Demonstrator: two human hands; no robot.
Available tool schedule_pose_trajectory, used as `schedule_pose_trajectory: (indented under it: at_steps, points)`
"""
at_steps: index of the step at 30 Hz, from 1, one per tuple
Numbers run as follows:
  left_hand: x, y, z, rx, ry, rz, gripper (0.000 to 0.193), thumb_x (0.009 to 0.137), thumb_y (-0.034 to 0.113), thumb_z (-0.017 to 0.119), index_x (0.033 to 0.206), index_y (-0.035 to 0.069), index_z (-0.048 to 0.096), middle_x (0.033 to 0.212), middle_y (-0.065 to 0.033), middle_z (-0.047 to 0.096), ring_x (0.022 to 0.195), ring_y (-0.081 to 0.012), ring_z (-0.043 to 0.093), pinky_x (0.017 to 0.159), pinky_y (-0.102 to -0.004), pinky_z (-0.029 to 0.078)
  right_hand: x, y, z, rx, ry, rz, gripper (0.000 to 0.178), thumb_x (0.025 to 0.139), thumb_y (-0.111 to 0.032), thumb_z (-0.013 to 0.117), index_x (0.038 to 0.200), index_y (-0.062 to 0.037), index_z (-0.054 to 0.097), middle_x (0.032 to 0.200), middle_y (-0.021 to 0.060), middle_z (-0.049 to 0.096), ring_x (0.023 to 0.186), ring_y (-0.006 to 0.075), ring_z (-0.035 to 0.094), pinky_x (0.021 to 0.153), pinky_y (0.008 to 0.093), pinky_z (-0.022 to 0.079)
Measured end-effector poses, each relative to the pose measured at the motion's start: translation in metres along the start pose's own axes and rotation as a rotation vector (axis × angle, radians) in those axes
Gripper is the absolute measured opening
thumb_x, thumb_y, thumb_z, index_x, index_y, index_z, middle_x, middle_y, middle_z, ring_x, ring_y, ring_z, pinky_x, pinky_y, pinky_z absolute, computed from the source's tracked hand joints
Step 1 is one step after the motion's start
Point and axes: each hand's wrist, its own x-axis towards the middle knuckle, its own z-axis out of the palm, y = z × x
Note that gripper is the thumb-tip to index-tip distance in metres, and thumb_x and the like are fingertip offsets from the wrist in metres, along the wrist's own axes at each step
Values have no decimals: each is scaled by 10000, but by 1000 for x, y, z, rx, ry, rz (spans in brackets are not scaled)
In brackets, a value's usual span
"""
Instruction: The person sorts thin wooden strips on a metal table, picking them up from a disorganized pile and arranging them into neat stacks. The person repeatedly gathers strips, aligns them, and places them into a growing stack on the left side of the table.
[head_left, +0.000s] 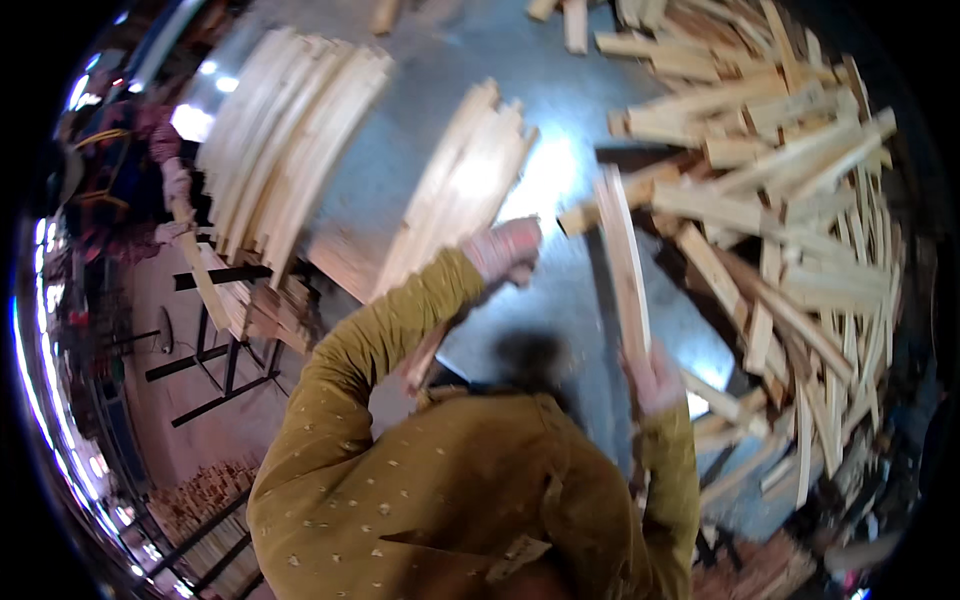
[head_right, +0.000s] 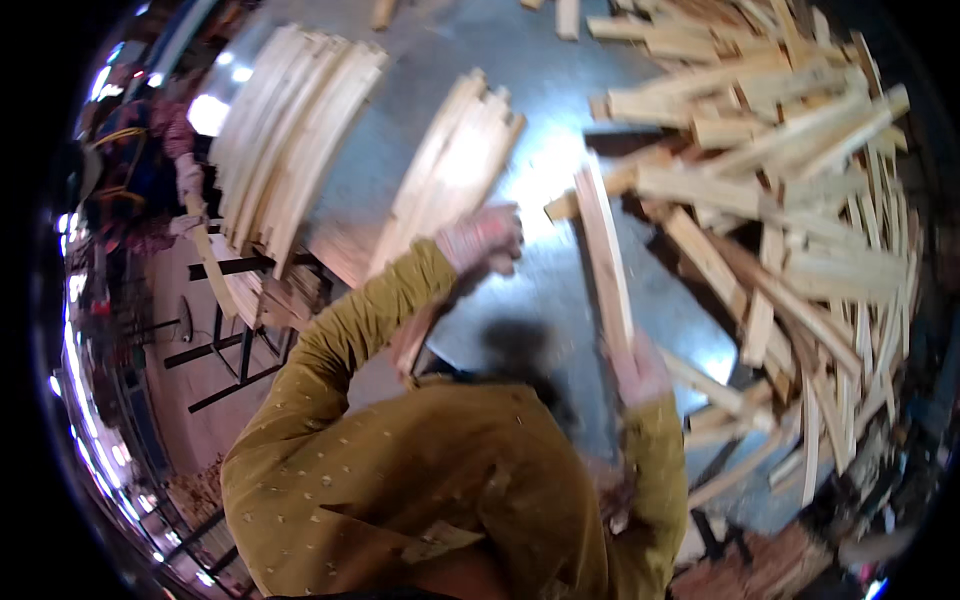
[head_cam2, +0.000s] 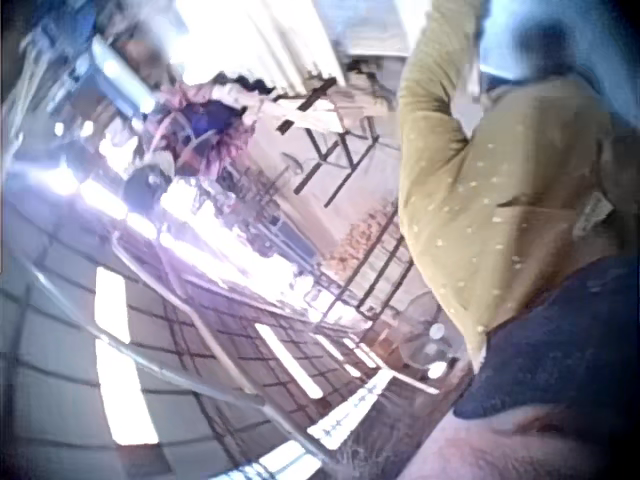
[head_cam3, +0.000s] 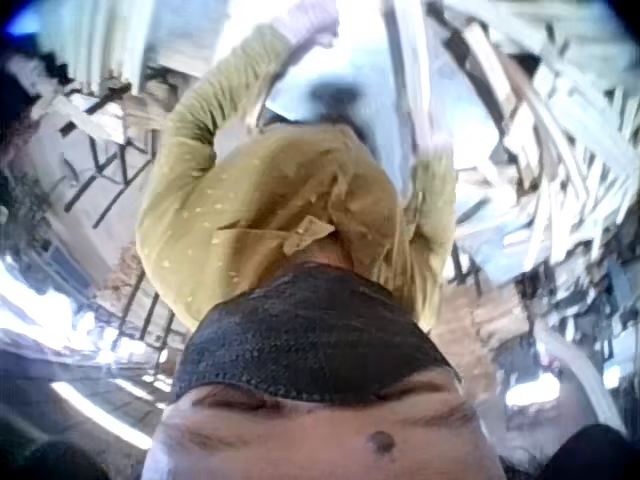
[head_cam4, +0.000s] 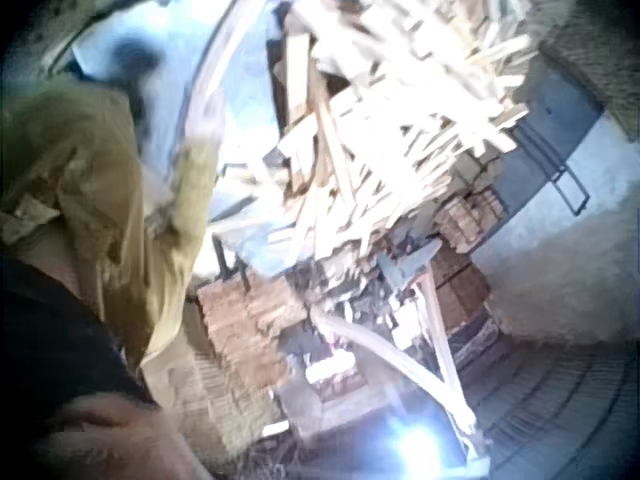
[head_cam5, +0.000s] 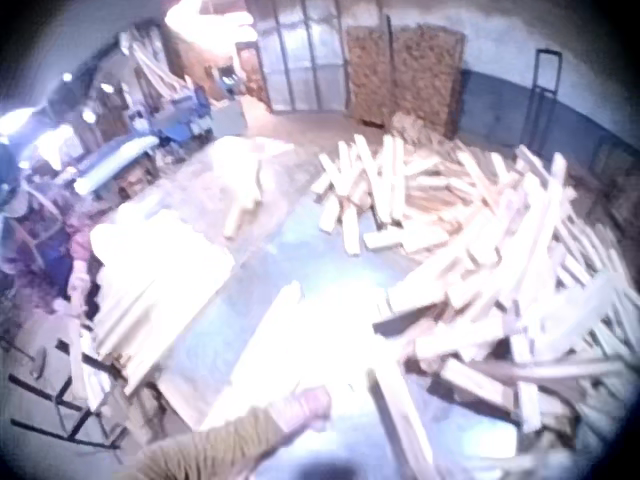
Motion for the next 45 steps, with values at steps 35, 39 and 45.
schedule_pose_trajectory:
  at_steps: [35,39,45]
  points:
    - [-63,-140,170,-77,-162,325,794,861,421,745,1433,11,378,1178,-173,588,1033,-249,610,883,-398,518,32,-47,-14,486,-224,-239,560,1008,-447,485,1427,-79,429,1207,124,621,1059,261,625,899,394,532]
    - [-69,-121,139,-171,23,132,669,877,545,667,1250,1,551,746,-66,637,592,-167,610,543,-286,521,42,14,-49,-899,38,-389,848,825,-556,668,1496,-154,343,1461,180,456,1295,327,497,1026,433,440]
    - [-91,-120,67,-455,34,60,875,935,750,253,1280,-3,535,711,-93,586,548,-213,567,481,-341,478,43,49,-76,-1404,-332,-26,585,818,-420,696,1276,-116,497,1300,144,534,1252,322,506,1044,437,421]
